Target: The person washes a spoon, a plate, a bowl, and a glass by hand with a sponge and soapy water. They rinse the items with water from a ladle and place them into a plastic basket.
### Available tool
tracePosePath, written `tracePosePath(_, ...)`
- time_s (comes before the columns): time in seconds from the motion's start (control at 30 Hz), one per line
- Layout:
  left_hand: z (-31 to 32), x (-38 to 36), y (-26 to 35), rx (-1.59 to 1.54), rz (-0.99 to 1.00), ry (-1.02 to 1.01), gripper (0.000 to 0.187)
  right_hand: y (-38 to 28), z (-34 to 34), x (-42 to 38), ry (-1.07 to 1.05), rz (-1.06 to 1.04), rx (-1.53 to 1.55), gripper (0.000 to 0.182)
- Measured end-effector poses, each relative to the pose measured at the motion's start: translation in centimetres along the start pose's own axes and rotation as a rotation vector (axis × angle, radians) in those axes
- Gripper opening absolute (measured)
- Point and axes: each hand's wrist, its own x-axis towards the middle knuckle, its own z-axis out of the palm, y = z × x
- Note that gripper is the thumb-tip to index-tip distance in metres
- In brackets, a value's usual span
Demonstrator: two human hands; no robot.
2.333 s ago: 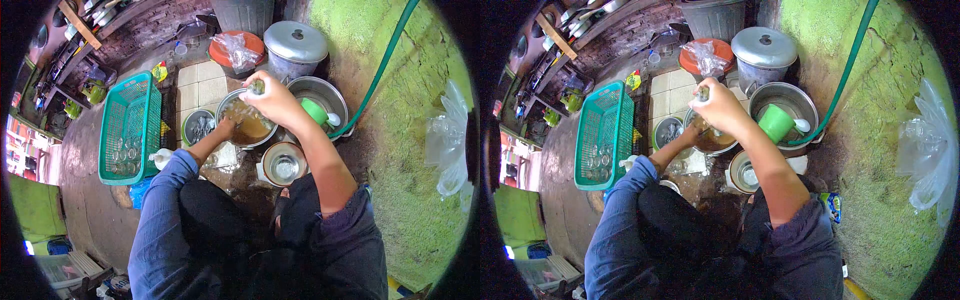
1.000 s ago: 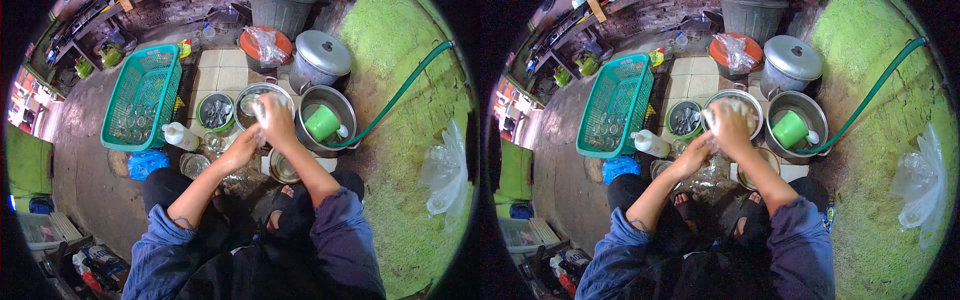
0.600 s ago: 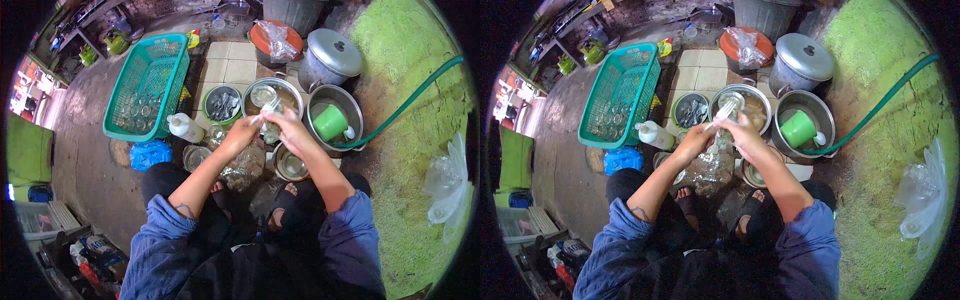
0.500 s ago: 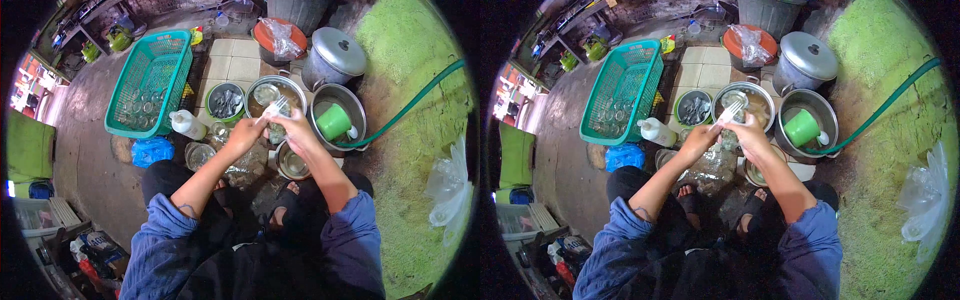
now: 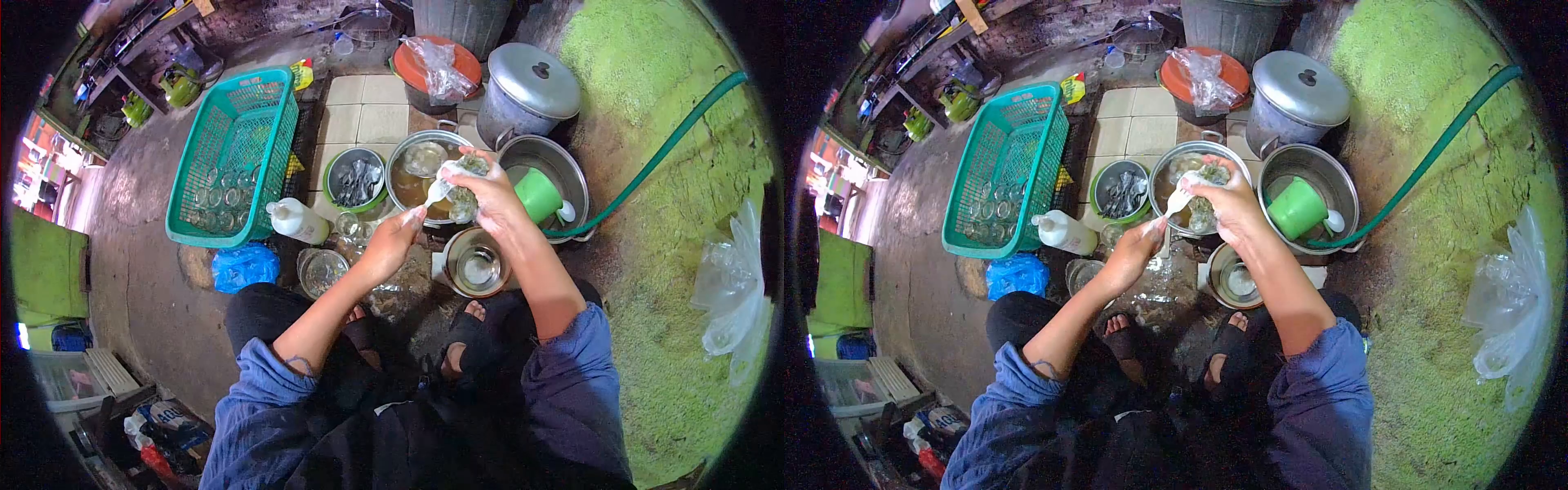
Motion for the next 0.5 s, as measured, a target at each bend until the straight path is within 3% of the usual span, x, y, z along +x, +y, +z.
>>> tracePosePath(0.13, -0.1, -0.3, -0.2, 0.058, 0.019, 0.016, 0.036, -1.9, -1.3, 0.9, 0.090, -0.054, -0.023, 0.050)
tracePosePath(0.23, -0.5, -1.2, 1.4, 0.241, 0.152, 0.127, 0.035, -2.2, -2.7, 1.8, 0.080, -0.335, -0.249, 0.048)
tracePosePath(0.3, -0.3, -1.8, 2.8, 0.347, 0.172, 0.244, 0.029, -2.2, -1.4, 0.1, 0.060, -0.127, -0.209, 0.050)
tracePosePath(0.37, -0.6, -1.8, 2.9, 0.851, 0.318, 0.361, 0.022, -0.3, -0.8, -0.1, -0.003, 0.034, -0.130, 0.067)
tracePosePath(0.5, -0.1, -1.5, 2.2, 0.844, 0.328, 0.349, 0.019, 3.3, 0.2, -1.1, -0.034, -0.123, -0.385, 0.070)
